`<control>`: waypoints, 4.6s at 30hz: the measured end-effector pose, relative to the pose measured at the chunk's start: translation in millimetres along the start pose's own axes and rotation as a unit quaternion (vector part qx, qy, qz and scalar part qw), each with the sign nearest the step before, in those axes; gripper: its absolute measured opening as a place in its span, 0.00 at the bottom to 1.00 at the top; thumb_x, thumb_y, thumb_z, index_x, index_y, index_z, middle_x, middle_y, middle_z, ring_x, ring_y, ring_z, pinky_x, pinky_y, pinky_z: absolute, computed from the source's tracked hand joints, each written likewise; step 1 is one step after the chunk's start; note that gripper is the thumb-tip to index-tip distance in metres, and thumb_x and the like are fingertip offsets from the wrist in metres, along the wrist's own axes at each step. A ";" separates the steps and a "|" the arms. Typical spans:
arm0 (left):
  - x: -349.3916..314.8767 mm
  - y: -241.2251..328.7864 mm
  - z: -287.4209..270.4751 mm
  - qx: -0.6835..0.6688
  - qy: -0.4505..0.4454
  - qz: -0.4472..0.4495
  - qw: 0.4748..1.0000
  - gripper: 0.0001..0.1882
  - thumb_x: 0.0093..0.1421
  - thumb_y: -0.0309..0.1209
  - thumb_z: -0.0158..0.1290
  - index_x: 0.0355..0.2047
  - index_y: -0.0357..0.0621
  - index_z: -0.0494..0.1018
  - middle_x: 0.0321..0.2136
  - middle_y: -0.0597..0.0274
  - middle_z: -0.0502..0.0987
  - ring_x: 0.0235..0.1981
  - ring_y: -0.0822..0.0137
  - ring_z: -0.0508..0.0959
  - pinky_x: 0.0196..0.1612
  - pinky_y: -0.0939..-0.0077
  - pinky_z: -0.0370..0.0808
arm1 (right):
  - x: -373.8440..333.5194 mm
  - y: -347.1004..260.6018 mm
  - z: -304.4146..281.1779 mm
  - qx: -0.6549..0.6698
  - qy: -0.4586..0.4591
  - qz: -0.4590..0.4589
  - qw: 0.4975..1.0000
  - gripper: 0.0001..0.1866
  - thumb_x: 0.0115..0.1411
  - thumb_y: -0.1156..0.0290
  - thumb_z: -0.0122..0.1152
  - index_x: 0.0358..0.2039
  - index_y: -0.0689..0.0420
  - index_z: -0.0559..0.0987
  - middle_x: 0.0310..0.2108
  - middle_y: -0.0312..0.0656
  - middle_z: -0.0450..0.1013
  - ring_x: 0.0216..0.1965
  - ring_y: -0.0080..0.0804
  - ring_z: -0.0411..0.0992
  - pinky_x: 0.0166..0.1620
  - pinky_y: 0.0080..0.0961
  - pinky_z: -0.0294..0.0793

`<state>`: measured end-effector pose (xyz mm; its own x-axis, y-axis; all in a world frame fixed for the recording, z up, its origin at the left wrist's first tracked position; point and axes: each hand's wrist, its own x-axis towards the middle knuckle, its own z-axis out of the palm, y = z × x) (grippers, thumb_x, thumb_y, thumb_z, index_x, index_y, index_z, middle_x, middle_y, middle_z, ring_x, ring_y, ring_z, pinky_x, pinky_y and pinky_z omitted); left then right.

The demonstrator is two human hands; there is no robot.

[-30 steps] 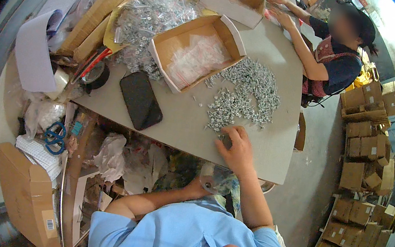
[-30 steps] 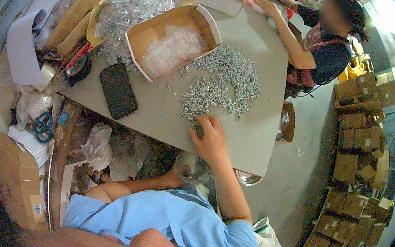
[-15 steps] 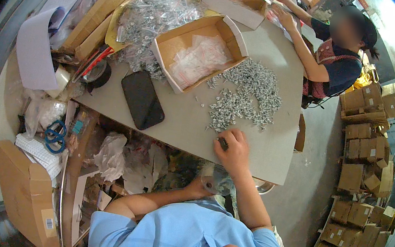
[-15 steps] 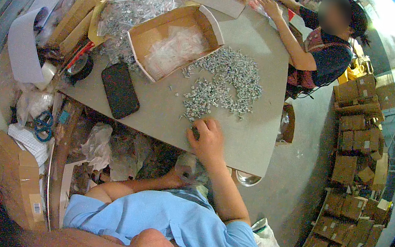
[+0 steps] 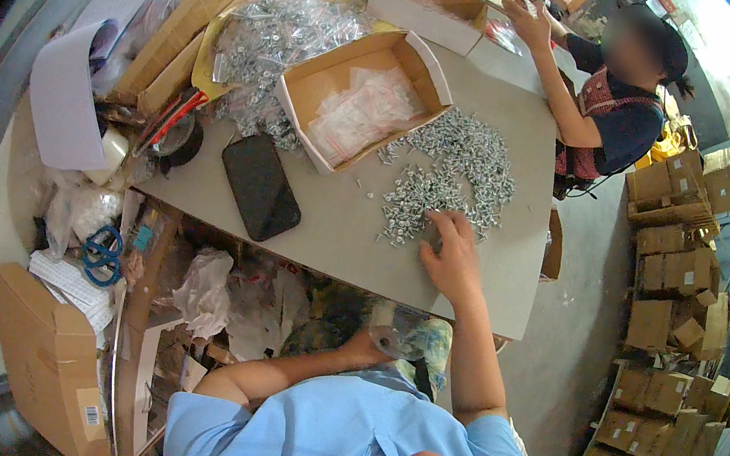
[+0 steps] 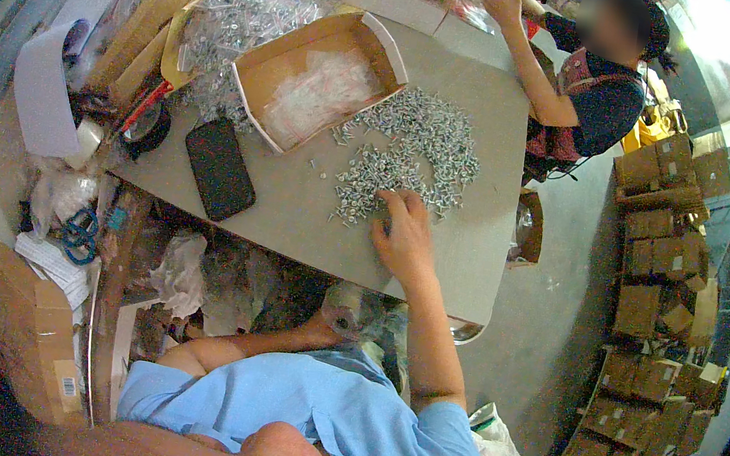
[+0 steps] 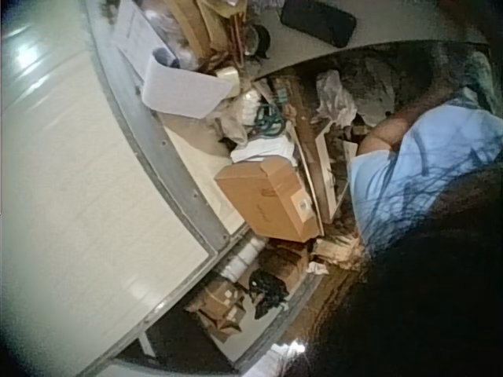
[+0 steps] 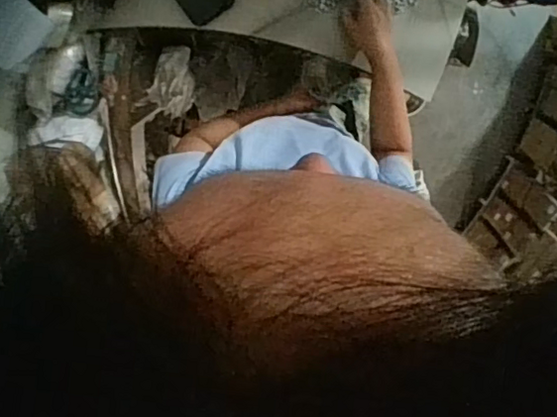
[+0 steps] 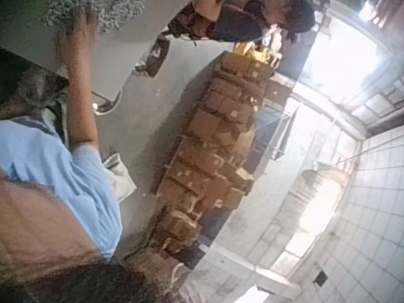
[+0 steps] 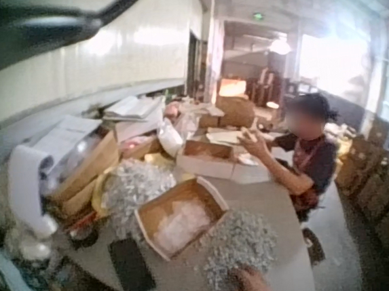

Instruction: The person sorts through a pile of small metal components on a table, places them into small plastic bags, and seals the bags.

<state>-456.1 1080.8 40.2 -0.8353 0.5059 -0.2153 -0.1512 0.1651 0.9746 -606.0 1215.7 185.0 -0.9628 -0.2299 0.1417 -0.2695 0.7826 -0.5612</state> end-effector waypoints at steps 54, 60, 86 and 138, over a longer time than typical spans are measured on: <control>1.8 1.2 1.7 -0.051 0.012 -0.043 0.998 0.14 0.47 0.31 0.62 0.31 0.39 0.73 0.26 0.61 0.73 0.28 0.70 0.70 0.32 0.72 0.68 | -27.2 -7.5 3.8 0.066 -0.025 -0.098 0.993 0.11 0.48 0.77 0.59 0.36 0.58 0.76 0.37 0.46 0.70 0.37 0.45 0.70 0.40 0.33 0.71; 1.6 -16.3 5.2 -0.060 0.043 0.056 0.996 0.15 0.46 0.31 0.62 0.32 0.40 0.72 0.26 0.61 0.73 0.28 0.69 0.70 0.33 0.71 0.68 | -35.9 -6.3 -3.6 0.048 -0.070 -0.046 0.995 0.10 0.49 0.75 0.58 0.34 0.58 0.75 0.35 0.48 0.71 0.36 0.50 0.70 0.40 0.38 0.71; -27.3 -5.8 -71.2 0.021 -0.184 -0.079 0.980 0.18 0.44 0.35 0.65 0.33 0.41 0.72 0.30 0.62 0.75 0.33 0.70 0.72 0.36 0.73 0.70 | -131.0 -45.9 2.1 0.122 -0.156 -0.163 0.967 0.07 0.50 0.69 0.59 0.30 0.56 0.77 0.29 0.43 0.71 0.35 0.42 0.69 0.39 0.34 0.71; -23.4 181.9 -60.1 -0.031 0.038 0.126 0.991 0.07 0.58 0.31 0.49 0.28 0.40 0.71 0.25 0.68 0.73 0.28 0.79 0.69 0.32 0.81 0.67 | -182.2 6.1 -52.3 0.285 0.126 -0.157 0.937 0.08 0.43 0.80 0.60 0.24 0.58 0.71 0.26 0.42 0.66 0.30 0.38 0.66 0.33 0.28 0.68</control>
<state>-495.9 1048.1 226.2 -0.8881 0.4580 0.0392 0.0377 -0.0123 0.9992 -433.1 1292.6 198.4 -0.8314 -0.1971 0.5195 -0.5549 0.2465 -0.7946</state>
